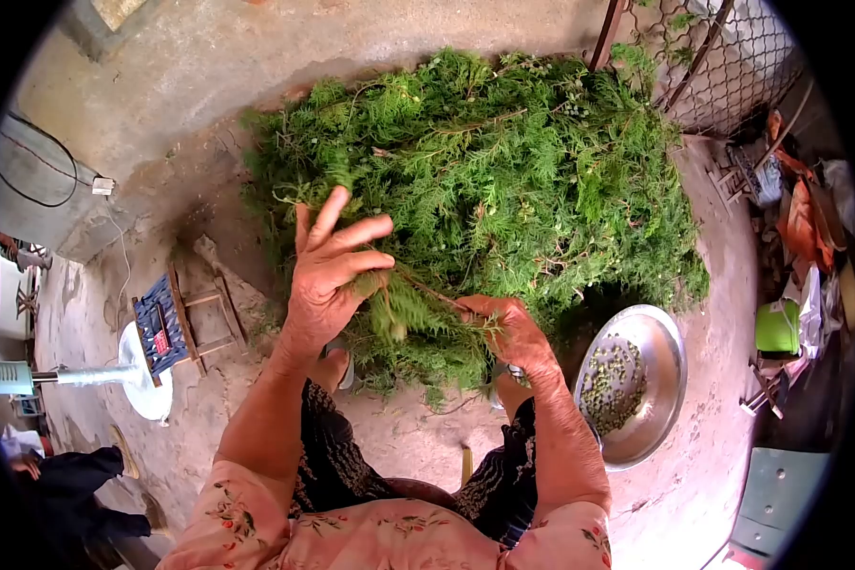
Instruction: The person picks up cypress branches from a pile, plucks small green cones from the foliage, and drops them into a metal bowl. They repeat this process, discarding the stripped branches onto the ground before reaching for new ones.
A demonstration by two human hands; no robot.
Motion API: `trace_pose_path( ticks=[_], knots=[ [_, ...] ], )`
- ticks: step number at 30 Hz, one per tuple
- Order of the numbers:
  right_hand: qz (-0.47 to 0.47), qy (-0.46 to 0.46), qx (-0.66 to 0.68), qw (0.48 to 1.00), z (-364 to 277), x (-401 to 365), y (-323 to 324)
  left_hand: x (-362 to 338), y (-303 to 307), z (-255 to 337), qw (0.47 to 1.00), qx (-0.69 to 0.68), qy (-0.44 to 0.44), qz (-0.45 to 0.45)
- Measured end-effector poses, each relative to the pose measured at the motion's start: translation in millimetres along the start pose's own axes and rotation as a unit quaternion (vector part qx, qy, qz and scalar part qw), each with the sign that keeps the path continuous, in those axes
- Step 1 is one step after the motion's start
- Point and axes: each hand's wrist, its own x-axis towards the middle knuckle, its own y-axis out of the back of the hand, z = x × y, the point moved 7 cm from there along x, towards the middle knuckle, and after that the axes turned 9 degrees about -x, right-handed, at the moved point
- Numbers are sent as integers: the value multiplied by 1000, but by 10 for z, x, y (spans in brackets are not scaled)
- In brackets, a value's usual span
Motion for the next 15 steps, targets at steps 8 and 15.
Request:
trace_pose_path(
  ticks=[8, 15],
  knots=[
    [-65, -40, -135, 988, -109, -18, -113, -113, -101, -270, 922, -330, 181, 85],
    [-20, -33, -80, 996, -13, -20, -14, -114, -140, -252, 924, -318, 196, 80]
  ],
)
